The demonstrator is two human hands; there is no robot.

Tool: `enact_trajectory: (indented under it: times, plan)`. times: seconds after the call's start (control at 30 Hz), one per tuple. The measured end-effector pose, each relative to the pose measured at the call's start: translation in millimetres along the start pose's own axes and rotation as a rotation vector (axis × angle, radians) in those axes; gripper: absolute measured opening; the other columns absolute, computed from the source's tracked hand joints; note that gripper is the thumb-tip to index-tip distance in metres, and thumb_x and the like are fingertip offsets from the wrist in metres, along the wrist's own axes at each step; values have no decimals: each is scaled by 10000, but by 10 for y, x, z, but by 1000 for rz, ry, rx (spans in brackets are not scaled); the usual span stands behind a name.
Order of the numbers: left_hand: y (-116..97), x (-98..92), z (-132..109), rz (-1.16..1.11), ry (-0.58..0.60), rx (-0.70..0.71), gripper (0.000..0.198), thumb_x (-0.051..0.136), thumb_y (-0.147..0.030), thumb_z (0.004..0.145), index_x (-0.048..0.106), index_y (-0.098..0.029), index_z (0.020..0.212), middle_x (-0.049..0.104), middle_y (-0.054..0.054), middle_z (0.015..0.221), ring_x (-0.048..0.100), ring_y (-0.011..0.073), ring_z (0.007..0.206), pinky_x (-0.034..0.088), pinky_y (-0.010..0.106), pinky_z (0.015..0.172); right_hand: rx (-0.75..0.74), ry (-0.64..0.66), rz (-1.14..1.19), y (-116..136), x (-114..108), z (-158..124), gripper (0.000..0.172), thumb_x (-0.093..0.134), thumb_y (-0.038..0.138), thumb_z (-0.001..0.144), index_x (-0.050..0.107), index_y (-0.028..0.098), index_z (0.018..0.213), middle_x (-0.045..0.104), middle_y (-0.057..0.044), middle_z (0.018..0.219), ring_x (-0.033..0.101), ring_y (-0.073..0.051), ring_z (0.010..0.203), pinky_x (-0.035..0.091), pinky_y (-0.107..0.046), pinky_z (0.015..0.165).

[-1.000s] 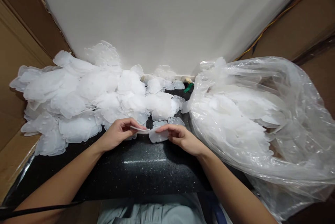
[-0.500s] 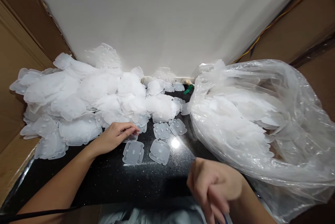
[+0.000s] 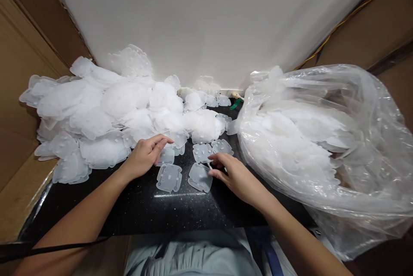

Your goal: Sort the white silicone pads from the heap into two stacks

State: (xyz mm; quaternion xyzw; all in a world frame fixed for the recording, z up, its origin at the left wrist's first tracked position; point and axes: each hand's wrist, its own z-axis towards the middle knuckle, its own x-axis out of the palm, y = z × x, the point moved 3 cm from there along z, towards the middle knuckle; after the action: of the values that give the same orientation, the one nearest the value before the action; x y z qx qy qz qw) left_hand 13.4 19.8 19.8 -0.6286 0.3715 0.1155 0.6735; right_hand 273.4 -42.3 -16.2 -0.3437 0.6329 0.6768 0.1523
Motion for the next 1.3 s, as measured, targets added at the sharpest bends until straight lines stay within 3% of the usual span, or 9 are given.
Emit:
enact_trajectory:
  times: [0.1, 0.17, 0.33, 0.47, 0.6, 0.77, 0.97, 1.1, 1.3]
  plan:
    - [11, -6, -3, 13, -11, 37, 388, 348, -393, 975, 643, -213, 1151, 504, -48, 514, 524, 146, 537, 427, 256, 604, -59, 32, -67, 48, 95, 78, 383, 752, 328, 774, 593, 236, 1110, 603, -100, 1086, 591, -276, 983, 473, -426, 874]
    - [22, 10, 5, 34, 17, 63, 364, 353, -325, 961, 640, -219, 1157, 586, -16, 651, 555, 152, 610, 429, 256, 610, -71, 67, -51, 60, 145, 132, 424, 762, 271, 750, 580, 237, 1132, 595, -76, 1052, 592, -225, 880, 486, -370, 795]
    - [36, 85, 37, 52, 128, 125, 314, 430, -274, 916, 668, -214, 1111, 695, 50, 929, 649, 205, 867, 480, 298, 779, -52, 212, 125, 61, 154, 297, 293, 639, 174, 785, 592, 226, 1070, 605, 19, 753, 522, -135, 640, 418, -263, 613]
    - [70, 143, 45, 37, 245, 156, 318, 444, -217, 887, 678, -211, 1102, 730, 55, 917, 667, 210, 885, 481, 311, 819, -44, 232, 170, 41, 97, 414, 170, 612, 169, 778, 633, 210, 941, 629, 6, 753, 551, -141, 672, 425, -277, 648]
    - [133, 146, 48, -33, 258, 141, 359, 427, -181, 863, 677, -221, 1117, 726, 50, 909, 638, 174, 789, 490, 277, 724, -26, 235, 286, -13, 100, 459, 99, 587, 238, 811, 627, 214, 898, 650, -7, 770, 571, -149, 675, 452, -288, 652]
    - [176, 126, 57, -74, 240, 96, 346, 416, -177, 847, 687, -201, 1061, 682, 37, 821, 578, 150, 699, 482, 270, 669, 1, 234, 373, -51, 120, 447, 210, 493, 382, 904, 617, 212, 892, 647, -22, 785, 540, -142, 627, 453, -292, 612]
    - [82, 145, 38, 44, 313, 171, 246, 495, -320, 924, 704, -234, 1021, 686, 65, 1018, 616, 216, 960, 455, 315, 869, -73, 266, 325, -28, 113, 414, 200, 628, 384, 851, 634, 209, 946, 654, -19, 820, 565, -151, 690, 463, -289, 650]
    - [46, 144, 29, 54, 326, 167, 310, 421, -365, 964, 700, -234, 995, 668, 66, 977, 610, 220, 934, 449, 322, 859, -55, 298, 412, -35, 139, 389, 230, 625, 413, 865, 632, 203, 959, 655, -15, 814, 579, -132, 639, 470, -273, 611]
    - [-39, 149, -51, 164, 403, 190, 200, 624, -396, 862, 680, -211, 810, 576, 45, 923, 548, 221, 905, 422, 296, 780, -46, 611, 529, 32, 164, 292, 334, 666, 452, 833, 648, 205, 1058, 705, -35, 897, 630, -128, 629, 497, -239, 544]
